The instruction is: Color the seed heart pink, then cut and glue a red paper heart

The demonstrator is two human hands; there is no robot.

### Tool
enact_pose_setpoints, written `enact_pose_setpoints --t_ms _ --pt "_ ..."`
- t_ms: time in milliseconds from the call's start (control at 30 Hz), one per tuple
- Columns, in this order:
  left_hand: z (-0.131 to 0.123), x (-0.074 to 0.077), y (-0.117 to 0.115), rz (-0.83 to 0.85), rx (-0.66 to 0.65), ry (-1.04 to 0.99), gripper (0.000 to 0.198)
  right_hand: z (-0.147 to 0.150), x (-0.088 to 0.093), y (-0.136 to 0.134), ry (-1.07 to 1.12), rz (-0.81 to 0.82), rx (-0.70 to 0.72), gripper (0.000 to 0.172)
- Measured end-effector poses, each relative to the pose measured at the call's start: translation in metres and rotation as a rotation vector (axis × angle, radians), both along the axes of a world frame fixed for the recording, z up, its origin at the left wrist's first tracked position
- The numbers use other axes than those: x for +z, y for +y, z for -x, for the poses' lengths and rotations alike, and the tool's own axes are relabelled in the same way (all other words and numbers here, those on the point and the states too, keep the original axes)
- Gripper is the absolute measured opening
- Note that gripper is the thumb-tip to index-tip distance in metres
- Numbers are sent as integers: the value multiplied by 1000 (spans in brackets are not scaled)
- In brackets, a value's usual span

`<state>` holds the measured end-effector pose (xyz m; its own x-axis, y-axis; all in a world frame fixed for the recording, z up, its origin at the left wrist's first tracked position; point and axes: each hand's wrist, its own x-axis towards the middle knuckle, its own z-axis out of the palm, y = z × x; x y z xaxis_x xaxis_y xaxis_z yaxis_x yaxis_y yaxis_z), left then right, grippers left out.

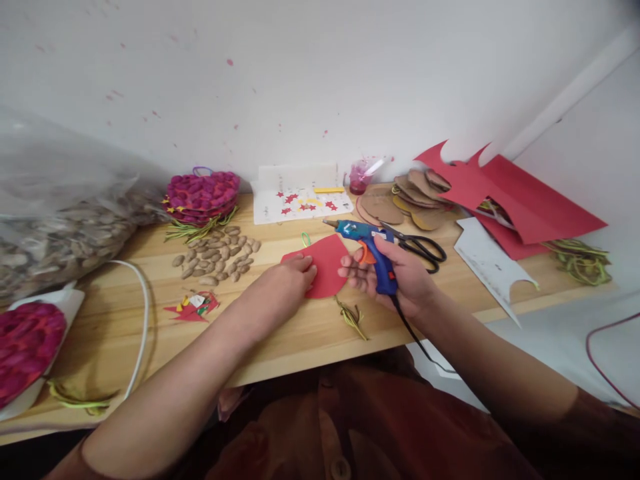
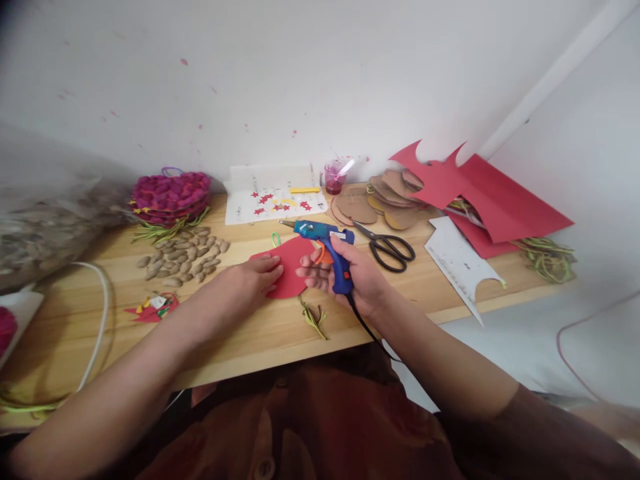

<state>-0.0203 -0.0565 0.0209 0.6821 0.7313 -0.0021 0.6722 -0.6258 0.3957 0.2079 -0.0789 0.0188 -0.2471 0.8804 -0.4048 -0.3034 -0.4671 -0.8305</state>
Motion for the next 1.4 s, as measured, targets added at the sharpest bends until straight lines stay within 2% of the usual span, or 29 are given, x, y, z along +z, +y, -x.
enact_pose_setpoints --t_ms 100,300,567,800,900,1067,1233,1400 --pt "-2 -1 -1 -25 -39 157 40 3 -3 8 43 48 -27 45" --pt "-2 -16 -1 -174 -31 325 49 4 -17 20 77 128 -46 44" --pt "-4 -13 -3 -228 23 386 50 -3 -28 23 281 147 -54 50" --pt "-4 -14 1 -267 -112 439 51 -3 -31 26 299 159 -56 47" --pt "1 -20 -2 -270 -181 425 52 -3 -31 26 297 150 -58 46" --pt "14 -27 -10 -237 -198 287 55 -1 -30 27 293 144 -61 47" --pt "20 -26 -10 -183 -257 237 54 0 -28 27 295 135 -75 49" --pt "22 -24 -8 -145 -242 228 50 -1 -28 27 301 125 -83 48"
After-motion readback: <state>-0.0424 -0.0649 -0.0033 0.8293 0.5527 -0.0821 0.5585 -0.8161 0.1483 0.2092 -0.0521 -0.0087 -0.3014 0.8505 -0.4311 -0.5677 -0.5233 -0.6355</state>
